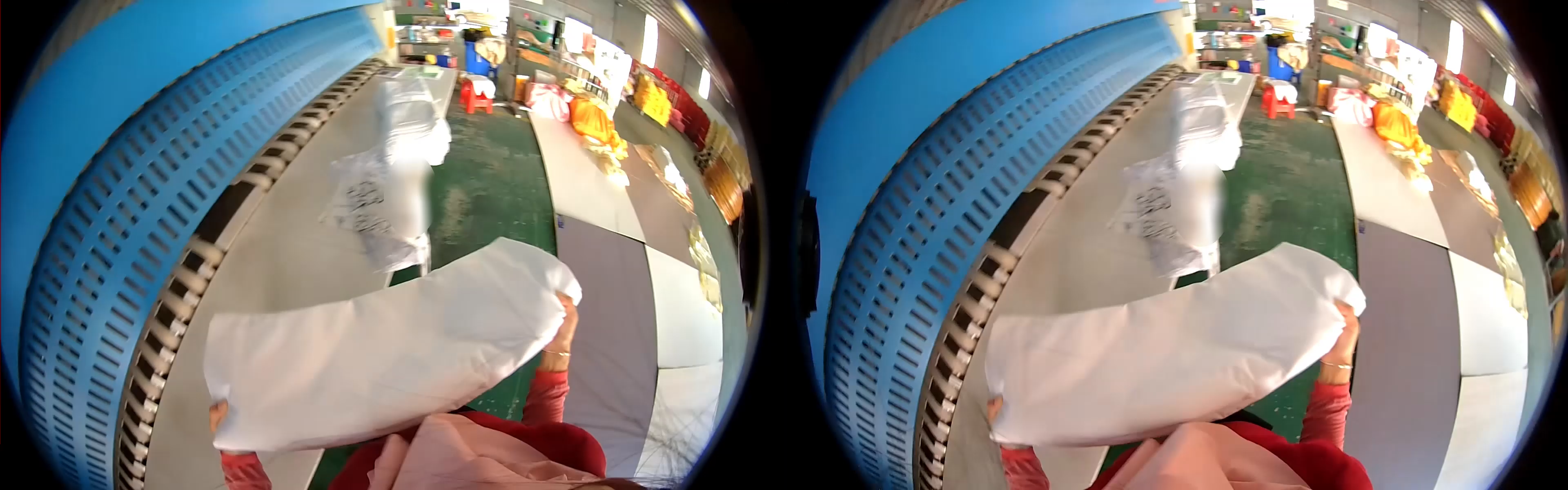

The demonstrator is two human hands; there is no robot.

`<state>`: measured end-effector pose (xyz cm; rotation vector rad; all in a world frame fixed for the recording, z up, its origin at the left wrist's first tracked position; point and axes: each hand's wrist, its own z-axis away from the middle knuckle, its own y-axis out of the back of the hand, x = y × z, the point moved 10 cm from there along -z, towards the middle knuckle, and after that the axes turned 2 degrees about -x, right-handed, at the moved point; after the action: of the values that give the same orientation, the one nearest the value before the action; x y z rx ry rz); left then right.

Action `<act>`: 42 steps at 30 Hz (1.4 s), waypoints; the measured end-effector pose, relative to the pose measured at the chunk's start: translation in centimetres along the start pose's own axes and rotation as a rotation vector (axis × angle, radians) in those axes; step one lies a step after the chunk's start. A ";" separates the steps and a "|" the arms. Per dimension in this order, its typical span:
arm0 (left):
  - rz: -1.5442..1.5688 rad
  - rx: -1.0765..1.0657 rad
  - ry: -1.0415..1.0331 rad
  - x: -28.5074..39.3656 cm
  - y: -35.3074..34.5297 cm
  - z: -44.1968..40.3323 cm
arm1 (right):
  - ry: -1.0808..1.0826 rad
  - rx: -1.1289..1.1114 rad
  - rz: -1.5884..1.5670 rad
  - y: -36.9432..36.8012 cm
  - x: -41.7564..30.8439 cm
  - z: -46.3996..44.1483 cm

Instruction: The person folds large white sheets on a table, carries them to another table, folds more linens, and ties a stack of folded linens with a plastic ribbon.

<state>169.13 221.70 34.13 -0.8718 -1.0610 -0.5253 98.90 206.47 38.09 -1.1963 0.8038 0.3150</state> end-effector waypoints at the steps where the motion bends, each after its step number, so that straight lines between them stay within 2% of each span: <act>1: -0.077 -0.065 -0.033 -0.1 -3.9 -2.0 | 0.078 0.034 -0.020 0.4 -4.1 -0.2; 3: -0.277 -0.220 -0.098 -0.8 -12.1 -5.8 | 0.173 0.103 -0.072 4.5 -9.4 -2.2; 4: -0.256 -0.336 -0.052 -1.7 -17.6 -7.2 | 0.237 0.118 -0.063 6.8 -11.7 -3.0; 7: 0.271 -0.750 0.464 -2.7 -41.4 -2.7 | 0.360 0.257 -0.112 10.3 -16.2 -4.9; 8: 0.208 -0.840 0.403 -1.4 -46.5 -2.3 | 0.404 0.283 -0.109 10.3 -17.0 -5.5; 11: 0.141 -0.883 0.490 -4.0 -55.5 -5.4 | 0.456 0.335 -0.125 12.1 -18.1 -8.3; 12: 0.104 -0.898 0.443 -4.4 -59.2 -6.2 | 0.474 0.361 -0.130 12.2 -18.4 -10.1; 15: -0.122 -1.147 0.369 -8.9 -67.5 -13.7 | 0.453 0.378 -0.208 14.5 -18.5 -17.2; 17: -0.751 -1.514 -0.456 -6.3 -76.4 -12.8 | 0.472 0.404 -0.200 14.8 -19.1 -21.0; 18: -1.046 -1.597 -0.901 -6.7 -80.0 -12.0 | 0.488 0.461 -0.192 17.1 -19.5 -23.3; 21: -0.600 -1.649 -0.471 -10.3 -89.2 -19.0 | 0.587 0.576 -0.147 17.3 -21.6 -28.4; 22: -0.540 -1.617 -0.751 -8.8 -92.8 -19.0 | 0.592 0.607 -0.151 16.8 -22.2 -29.8; 25: -0.496 -1.768 -0.626 -11.5 -102.5 -20.6 | 0.647 0.678 -0.110 15.9 -24.0 -33.4; 26: -0.426 -1.869 -0.527 -13.0 -105.8 -20.8 | 0.649 0.688 -0.141 16.6 -24.3 -35.4; 29: -0.430 -1.865 -0.494 -17.5 -115.3 -22.2 | 0.660 0.685 -0.172 20.5 -25.1 -43.3; 30: -0.378 -1.534 0.455 -24.1 -119.0 -25.7 | 0.658 0.713 -0.161 22.8 -25.5 -47.0; 31: -0.269 -0.998 1.290 -29.3 -118.3 -25.5 | 0.655 0.740 -0.150 23.8 -25.9 -49.6; 32: -0.264 -1.282 1.035 -28.8 -122.7 -25.8 | 0.910 0.744 0.224 22.2 -28.2 -52.0; 33: -0.364 -1.681 0.518 -28.1 -126.4 -26.7 | 0.663 0.741 -0.210 23.8 -27.2 -57.4; 34: -0.404 -1.845 -0.100 -26.4 -129.4 -27.4 | 0.612 0.728 -0.209 26.1 -27.3 -61.3; 35: -0.403 -1.680 0.314 -29.8 -130.9 -30.2 | 0.548 0.719 -0.197 28.1 -27.3 -64.5; 37: -0.287 -1.224 1.017 -34.3 -133.2 -33.8 | 0.480 0.710 -0.204 27.4 -28.8 -72.0; 38: -0.186 -1.203 0.909 -35.7 -136.1 -39.4 | 0.437 0.661 -0.170 25.4 -31.0 -80.9; 41: -0.144 -1.001 1.023 -37.7 -140.2 -45.8 | 0.387 0.573 -0.109 23.2 -32.5 -94.0; 42: -0.178 -0.918 0.951 -36.5 -142.3 -47.5 | 0.383 0.566 -0.086 21.7 -32.8 -98.3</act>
<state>73.65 100.66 41.69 -1.1159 0.0372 -1.4585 25.08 130.82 32.31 -0.7554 1.0795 -0.2159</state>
